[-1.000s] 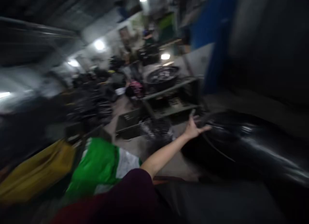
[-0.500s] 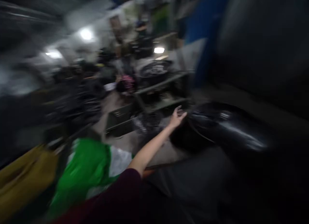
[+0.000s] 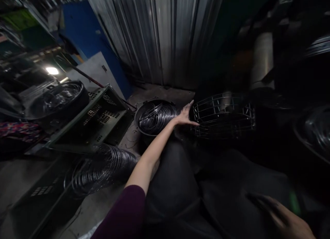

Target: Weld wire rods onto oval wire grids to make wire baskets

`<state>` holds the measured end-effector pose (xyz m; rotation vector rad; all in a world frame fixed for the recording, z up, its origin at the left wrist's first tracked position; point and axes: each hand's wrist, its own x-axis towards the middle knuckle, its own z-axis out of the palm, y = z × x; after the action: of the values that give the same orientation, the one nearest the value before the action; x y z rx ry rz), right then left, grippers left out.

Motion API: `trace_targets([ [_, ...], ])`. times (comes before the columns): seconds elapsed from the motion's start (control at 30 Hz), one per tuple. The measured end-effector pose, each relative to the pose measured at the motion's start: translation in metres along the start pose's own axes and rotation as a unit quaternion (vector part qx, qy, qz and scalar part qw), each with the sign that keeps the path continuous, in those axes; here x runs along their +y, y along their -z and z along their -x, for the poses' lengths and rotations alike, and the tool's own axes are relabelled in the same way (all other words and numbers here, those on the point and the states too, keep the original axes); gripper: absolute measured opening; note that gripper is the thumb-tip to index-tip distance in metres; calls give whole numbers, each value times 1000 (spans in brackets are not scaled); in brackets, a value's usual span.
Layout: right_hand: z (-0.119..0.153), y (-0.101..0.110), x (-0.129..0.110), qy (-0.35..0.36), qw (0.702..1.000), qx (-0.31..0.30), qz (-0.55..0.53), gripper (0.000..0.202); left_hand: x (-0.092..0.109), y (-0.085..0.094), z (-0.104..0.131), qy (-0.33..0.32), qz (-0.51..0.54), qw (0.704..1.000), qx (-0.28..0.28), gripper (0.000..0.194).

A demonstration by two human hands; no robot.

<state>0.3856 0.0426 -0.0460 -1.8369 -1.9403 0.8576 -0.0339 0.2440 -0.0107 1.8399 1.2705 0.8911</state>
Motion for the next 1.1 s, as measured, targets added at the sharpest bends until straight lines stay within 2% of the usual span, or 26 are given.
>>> trace_targets([
  [0.07, -2, 9, -8, -89, 993, -14, -71, 33, -5, -9, -12, -28, 59, 997, 29, 155],
  [0.13, -7, 16, -19, -162, 981, 18, -108, 41, -7, -18, -14, -47, 107, 990, 79, 154],
  [0.2, -11, 25, -38, -202, 971, 55, -119, 43, -5, -23, -8, -58, 119, 983, 130, 148],
  [0.27, -13, 37, -68, -188, 970, 94, -127, 46, 3, -22, 6, -93, 80, 980, 159, 136],
  [0.33, -15, 52, -109, -118, 972, 148, -139, 53, 18, -17, 25, -143, 13, 977, 159, 118],
  [0.37, -18, 59, -132, -89, 975, 140, -149, 49, 27, -14, 34, -158, -24, 976, 150, 109],
  [0.4, -24, 66, -155, -73, 983, 90, -144, 39, 37, -11, 42, -163, -60, 975, 138, 99],
  [0.43, -32, 72, -176, -64, 988, 8, -137, 40, 47, -8, 49, -159, -94, 975, 124, 91],
  [0.47, -43, 76, -194, -76, 984, -93, -133, 48, 56, -6, 54, -151, -125, 975, 107, 85],
  [0.53, -66, 77, -219, -116, 967, -156, -166, 62, 72, -4, 60, -145, -177, 971, 69, 81],
  [0.57, -77, 74, -226, -124, 962, -164, -179, 67, 78, -5, 61, -148, -195, 968, 48, 82],
  [0.67, -96, 59, -230, -73, 981, -126, -130, 77, 89, -12, 62, -154, -216, 964, 7, 87],
  [0.73, -95, 54, -226, 3, 992, -104, -73, 80, 92, -19, 61, -151, -208, 966, -1, 86],
  [0.8, -86, 57, -221, 59, 991, -106, -61, 80, 92, -26, 57, -151, -193, 970, -3, 84],
  [0.87, -77, 65, -216, 51, 977, -164, -124, 75, 93, -33, 53, -155, -179, 971, -12, 82],
  [0.93, -74, 73, -209, -10, 955, -224, -196, 71, 96, -38, 48, -156, -170, 973, -25, 81],
  [0.97, -75, 75, -205, -33, 948, -234, -215, 69, 99, -40, 46, -156, -168, 973, -32, 81],
  [1.0, -78, 75, -200, -31, 952, -219, -212, 67, 102, -41, 45, -157, -167, 973, -37, 81],
  [1.03, -82, 74, -195, 0, 965, -185, -184, 63, 106, -41, 44, -157, -169, 972, -42, 80],
  [1.1, -88, 69, -186, 124, 986, -100, -50, 51, 112, -41, 46, -157, -180, 970, -46, 79],
])
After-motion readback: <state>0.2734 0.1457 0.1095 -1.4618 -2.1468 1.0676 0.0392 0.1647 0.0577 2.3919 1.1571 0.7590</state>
